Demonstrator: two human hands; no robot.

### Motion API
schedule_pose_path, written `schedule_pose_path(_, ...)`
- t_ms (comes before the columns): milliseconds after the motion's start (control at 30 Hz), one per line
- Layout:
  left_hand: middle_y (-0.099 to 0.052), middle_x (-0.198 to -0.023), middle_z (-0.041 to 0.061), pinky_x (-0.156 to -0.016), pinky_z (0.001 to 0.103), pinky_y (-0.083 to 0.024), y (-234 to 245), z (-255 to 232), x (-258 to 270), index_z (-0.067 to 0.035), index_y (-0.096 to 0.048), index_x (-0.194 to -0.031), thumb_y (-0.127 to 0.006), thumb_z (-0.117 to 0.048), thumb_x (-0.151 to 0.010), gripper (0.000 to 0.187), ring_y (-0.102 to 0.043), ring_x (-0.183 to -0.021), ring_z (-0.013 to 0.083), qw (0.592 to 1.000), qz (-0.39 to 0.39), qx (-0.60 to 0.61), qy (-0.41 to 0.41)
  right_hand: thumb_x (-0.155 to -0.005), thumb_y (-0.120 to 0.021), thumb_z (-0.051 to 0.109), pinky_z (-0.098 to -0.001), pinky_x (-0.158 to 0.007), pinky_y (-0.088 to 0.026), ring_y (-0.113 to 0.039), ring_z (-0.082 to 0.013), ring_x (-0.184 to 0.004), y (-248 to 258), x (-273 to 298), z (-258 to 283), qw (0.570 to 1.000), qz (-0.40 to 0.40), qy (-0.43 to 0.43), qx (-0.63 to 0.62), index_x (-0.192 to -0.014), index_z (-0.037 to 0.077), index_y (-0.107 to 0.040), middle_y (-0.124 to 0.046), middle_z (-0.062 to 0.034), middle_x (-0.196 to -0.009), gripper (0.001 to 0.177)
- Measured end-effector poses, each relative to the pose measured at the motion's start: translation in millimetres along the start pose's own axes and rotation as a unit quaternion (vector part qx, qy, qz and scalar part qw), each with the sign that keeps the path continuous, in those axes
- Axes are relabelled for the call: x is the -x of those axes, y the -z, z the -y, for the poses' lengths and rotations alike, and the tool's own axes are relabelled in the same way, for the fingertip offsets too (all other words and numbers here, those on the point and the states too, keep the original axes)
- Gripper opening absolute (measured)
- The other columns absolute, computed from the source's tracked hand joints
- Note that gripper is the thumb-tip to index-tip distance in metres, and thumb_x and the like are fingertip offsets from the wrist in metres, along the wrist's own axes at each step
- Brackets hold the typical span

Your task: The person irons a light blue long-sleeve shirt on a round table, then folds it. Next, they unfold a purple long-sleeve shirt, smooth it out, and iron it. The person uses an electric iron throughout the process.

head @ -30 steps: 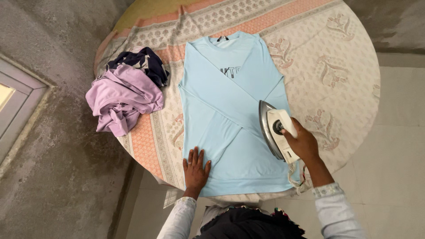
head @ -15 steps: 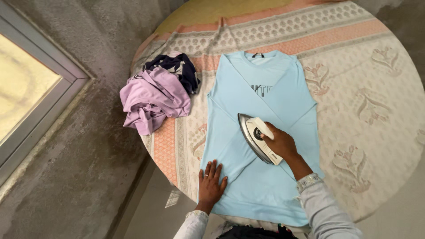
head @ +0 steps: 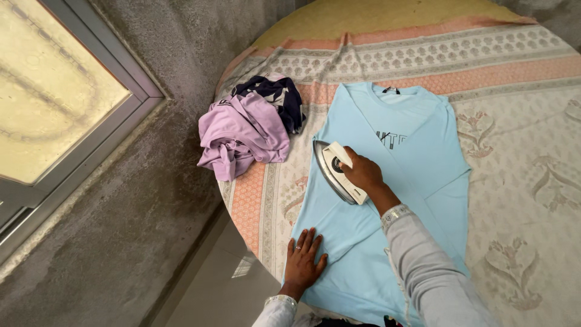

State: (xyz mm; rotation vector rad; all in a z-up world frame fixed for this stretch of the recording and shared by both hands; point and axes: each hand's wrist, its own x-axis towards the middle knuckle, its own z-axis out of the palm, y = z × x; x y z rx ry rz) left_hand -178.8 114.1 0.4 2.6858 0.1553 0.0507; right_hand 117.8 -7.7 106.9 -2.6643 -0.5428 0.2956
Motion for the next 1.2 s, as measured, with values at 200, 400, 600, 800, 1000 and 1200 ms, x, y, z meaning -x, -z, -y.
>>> schedule_pose_path(200, -0.029, -0.166, 0.007, -0.122, 0.056, -0.016, -0.1, 2.1, 0.0, -0.017, -0.047, -0.151, -0.056, -0.045, -0.098, 0.06, -0.024, -0.153, 0.0264, 1.0, 0.002, -0.006, -0.001, -0.098, -0.057, 0.046, -0.0468, -0.09, -0.054, -0.068, -0.0347, -0.107, -1.9, 26.5, -20.1, 1.0, 0.023, 0.012, 0.007, -0.16, 0.023, -0.033, -0.071, -0.0185, -0.115, 0.07)
schedule_pose_path(400, -0.028, -0.167, 0.007, -0.121, 0.057, -0.016, -4.6, 3.9, 0.5, -0.017, -0.047, -0.151, -0.055, -0.046, -0.098, 0.061, -0.024, -0.153, 0.0263, 1.0, -0.008, -0.021, -0.013, -0.097, -0.055, 0.049, -0.0459, -0.088, -0.056, -0.07, -0.0339, -0.105, 5.1, 110.1, -61.4, 0.999, 0.025, -0.02, 0.011, -0.159, 0.026, -0.036, -0.071, -0.0158, -0.115, 0.068)
schedule_pose_path(600, -0.029, -0.166, 0.006, -0.121, 0.057, -0.016, -12.0, 7.0, -1.1, -0.017, -0.046, -0.151, -0.054, -0.047, -0.098, 0.061, -0.023, -0.153, 0.0254, 0.999, -0.01, -0.042, -0.018, -0.095, -0.055, 0.052, -0.0464, -0.082, -0.057, -0.071, -0.0344, -0.099, -2.0, 196.0, -97.5, 0.996, -0.012, -0.082, -0.018, -0.157, 0.025, -0.037, -0.071, -0.0162, -0.115, 0.07)
schedule_pose_path(800, -0.03, -0.166, 0.005, -0.121, 0.057, -0.017, -21.2, 12.6, -0.7, -0.018, -0.048, -0.15, -0.053, -0.048, -0.098, 0.06, -0.023, -0.153, 0.0243, 0.998, -0.035, -0.051, -0.029, -0.095, -0.057, 0.053, -0.0462, -0.082, -0.058, -0.072, -0.0364, -0.098, -13.1, 253.6, -112.9, 0.993, -0.053, -0.101, 0.008, -0.157, 0.025, -0.04, -0.071, -0.0175, -0.115, 0.07)
schedule_pose_path(1000, -0.032, -0.166, 0.005, -0.12, 0.057, -0.02, -23.5, 16.5, 0.9, -0.019, -0.049, -0.15, -0.053, -0.048, -0.098, 0.06, -0.026, -0.153, 0.0247, 0.996, -0.049, -0.057, -0.037, -0.084, -0.071, 0.05, -0.048, -0.08, -0.057, -0.07, -0.0373, -0.097, -12.7, 289.3, -108.4, 0.989, -0.047, -0.143, -0.007, -0.154, 0.025, -0.034, -0.068, -0.0175, -0.117, 0.083)
schedule_pose_path(1200, -0.034, -0.166, 0.006, -0.121, 0.057, -0.02, -27.2, 19.6, -2.8, -0.019, -0.049, -0.15, -0.05, -0.05, -0.1, 0.06, -0.027, -0.154, 0.0254, 0.996, -0.045, -0.062, -0.039, -0.084, -0.077, 0.031, -0.0477, -0.086, -0.056, -0.069, -0.0388, -0.101, -25.5, 335.0, -113.9, 0.979, -0.073, -0.192, -0.009, -0.159, 0.025, -0.034, -0.067, -0.0189, -0.122, 0.088)
